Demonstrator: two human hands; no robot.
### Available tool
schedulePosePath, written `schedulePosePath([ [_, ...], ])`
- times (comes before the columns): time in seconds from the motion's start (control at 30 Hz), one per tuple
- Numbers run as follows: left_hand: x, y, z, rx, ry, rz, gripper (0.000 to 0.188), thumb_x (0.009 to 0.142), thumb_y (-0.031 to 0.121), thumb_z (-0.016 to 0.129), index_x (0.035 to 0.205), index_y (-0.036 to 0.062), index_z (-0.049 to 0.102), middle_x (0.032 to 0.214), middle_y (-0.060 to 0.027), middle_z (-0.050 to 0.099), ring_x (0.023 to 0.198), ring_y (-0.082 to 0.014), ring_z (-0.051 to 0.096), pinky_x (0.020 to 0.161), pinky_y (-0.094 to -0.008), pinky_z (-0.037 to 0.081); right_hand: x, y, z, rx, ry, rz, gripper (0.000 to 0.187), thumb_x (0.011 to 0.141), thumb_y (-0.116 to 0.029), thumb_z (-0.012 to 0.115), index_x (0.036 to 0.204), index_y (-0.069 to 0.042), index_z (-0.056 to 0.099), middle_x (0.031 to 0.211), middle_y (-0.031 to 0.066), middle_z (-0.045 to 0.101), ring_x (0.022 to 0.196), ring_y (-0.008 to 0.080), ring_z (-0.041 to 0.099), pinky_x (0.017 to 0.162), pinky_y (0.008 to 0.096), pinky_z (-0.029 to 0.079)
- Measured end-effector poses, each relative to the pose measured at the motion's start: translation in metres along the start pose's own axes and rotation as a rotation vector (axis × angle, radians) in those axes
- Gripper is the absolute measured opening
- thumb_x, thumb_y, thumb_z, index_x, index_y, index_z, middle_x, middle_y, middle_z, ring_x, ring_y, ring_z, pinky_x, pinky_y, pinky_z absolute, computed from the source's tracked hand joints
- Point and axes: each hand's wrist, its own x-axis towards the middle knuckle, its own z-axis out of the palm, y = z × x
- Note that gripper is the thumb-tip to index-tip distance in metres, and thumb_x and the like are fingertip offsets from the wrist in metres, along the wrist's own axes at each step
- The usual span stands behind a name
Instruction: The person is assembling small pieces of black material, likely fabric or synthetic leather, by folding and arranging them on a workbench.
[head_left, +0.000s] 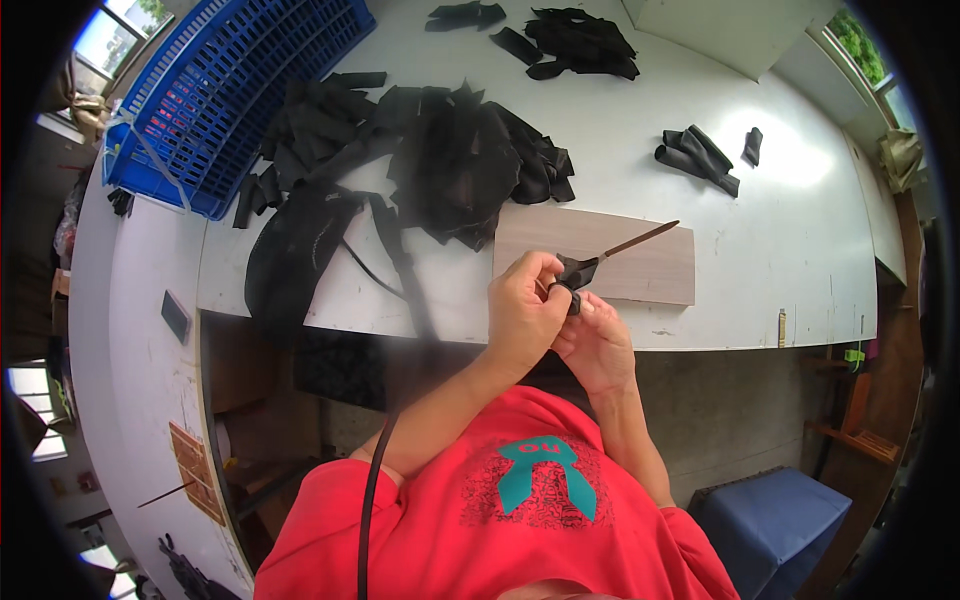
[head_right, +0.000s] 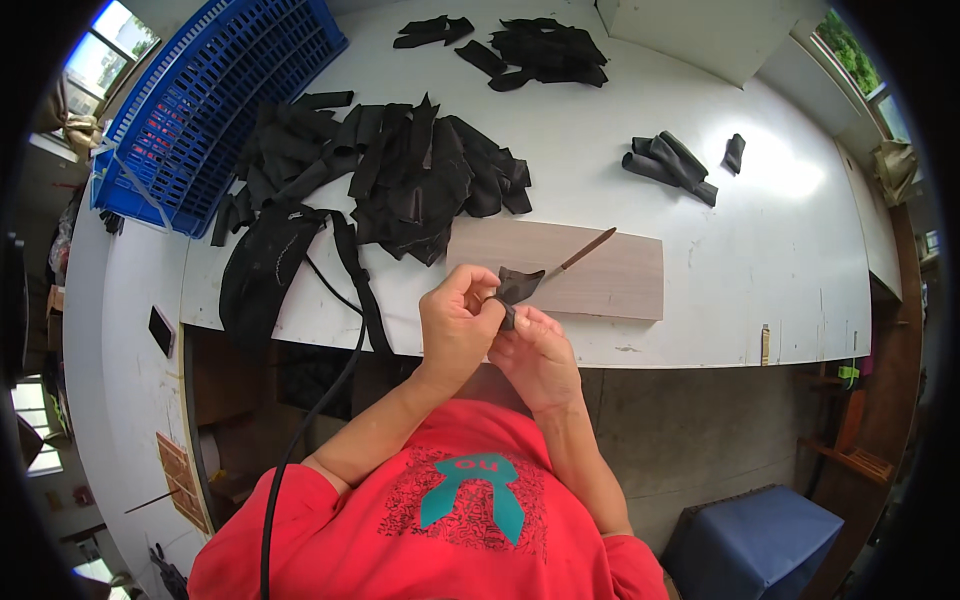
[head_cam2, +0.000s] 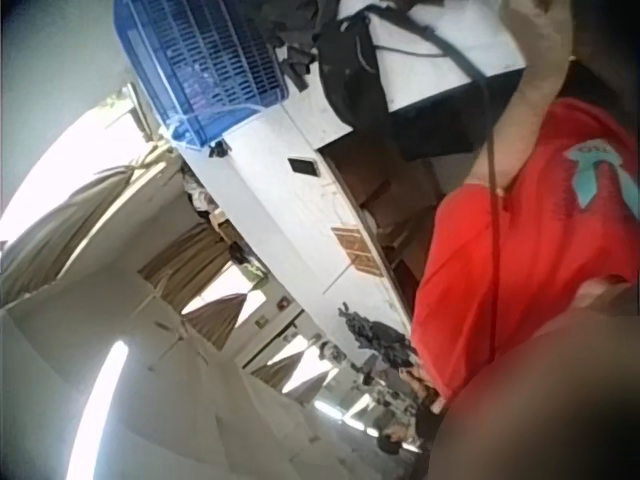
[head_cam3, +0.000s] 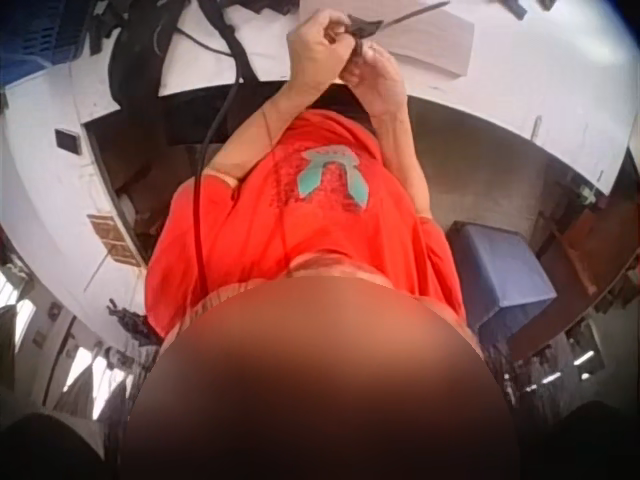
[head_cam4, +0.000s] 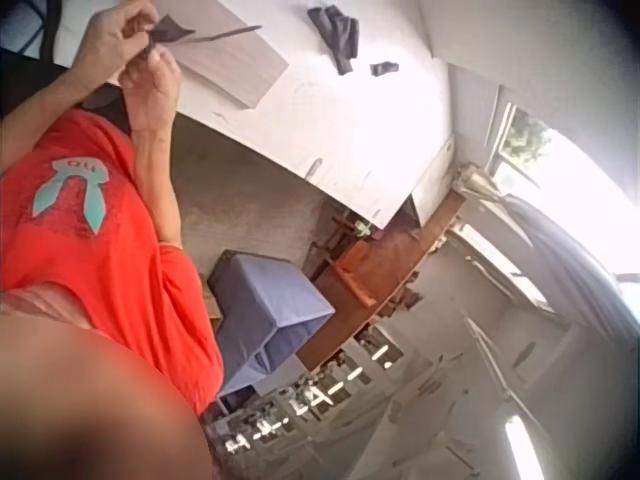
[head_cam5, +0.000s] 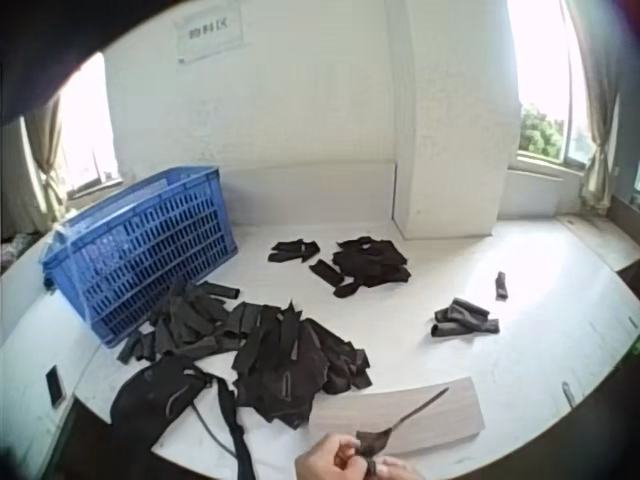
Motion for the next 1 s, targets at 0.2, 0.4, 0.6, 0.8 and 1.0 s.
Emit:
schedulePosePath([
  [0.2,0.001,0.001,-0.010,-0.368,-0.135,-0.230,0.022,0.069,-0.009,0.053,0.090,-0.0013,0.050,0.075,-0.0085,0.059,0.049,-0.0025,0.044,0.040,-0.0156,0.033,0.007,-0.010,-0.023,-0.332,-0.033,-0.109,0.011,0.082,-0.016,0.057,0.077,-0.006,0.054,0.062,-0.0012,0.050,0.053,0.0070,0.044,0.049,0.0189,0.035],
  [0.4,0.001,0.023,-0.026,-1.241,-0.759,-0.561,0.039,0.072,-0.006,0.049,0.110,-0.0040,0.043,0.075,-0.0080,0.057,0.046,-0.0006,0.042,0.037,-0.0132,0.027,-0.009,-0.020,-0.006,-0.267,-0.199,-0.125,0.012,0.082,-0.017,0.057,0.081,-0.005,0.055,0.080,0.0003,0.054,0.072,0.0087,0.049,0.069,0.0221,0.038],
  [0.6,0.000,0.041,-0.008,-0.485,-0.495,-0.306,0.029,0.076,-0.003,0.055,0.104,-0.0019,0.051,0.074,-0.0028,0.055,0.054,-0.0031,0.048,0.049,-0.0150,0.038,-0.010,-0.035,-0.007,-0.522,-0.157,-0.546,0.007,0.081,-0.007,0.056,0.078,-0.002,0.052,0.084,0.0023,0.051,0.073,0.0082,0.046,0.068,0.0209,0.038],
  [0.8,0.001,0.044,0.011,-0.406,-0.264,-0.233,0.010,0.080,0.000,0.055,0.091,0.0000,0.056,0.073,-0.0037,0.059,0.052,-0.0025,0.046,0.044,-0.0149,0.037,-0.021,-0.049,0.010,-1.007,-0.030,-0.817,0.005,0.081,0.001,0.053,0.077,0.000,0.050,0.083,0.0037,0.051,0.068,0.0069,0.046,0.061,0.0192,0.039],
  [1.0,0.028,0.068,0.012,-1.187,-0.603,-0.468,0.013,0.083,0.000,0.050,0.096,0.0000,0.047,0.078,-0.0088,0.057,0.041,-0.0026,0.041,0.035,-0.0138,0.027,-0.029,-0.078,0.037,-0.793,-0.076,-0.547,0.017,0.086,-0.015,0.051,0.074,-0.002,0.049,0.067,-0.0017,0.047,0.058,0.0062,0.043,0.052,0.0192,0.035],
])
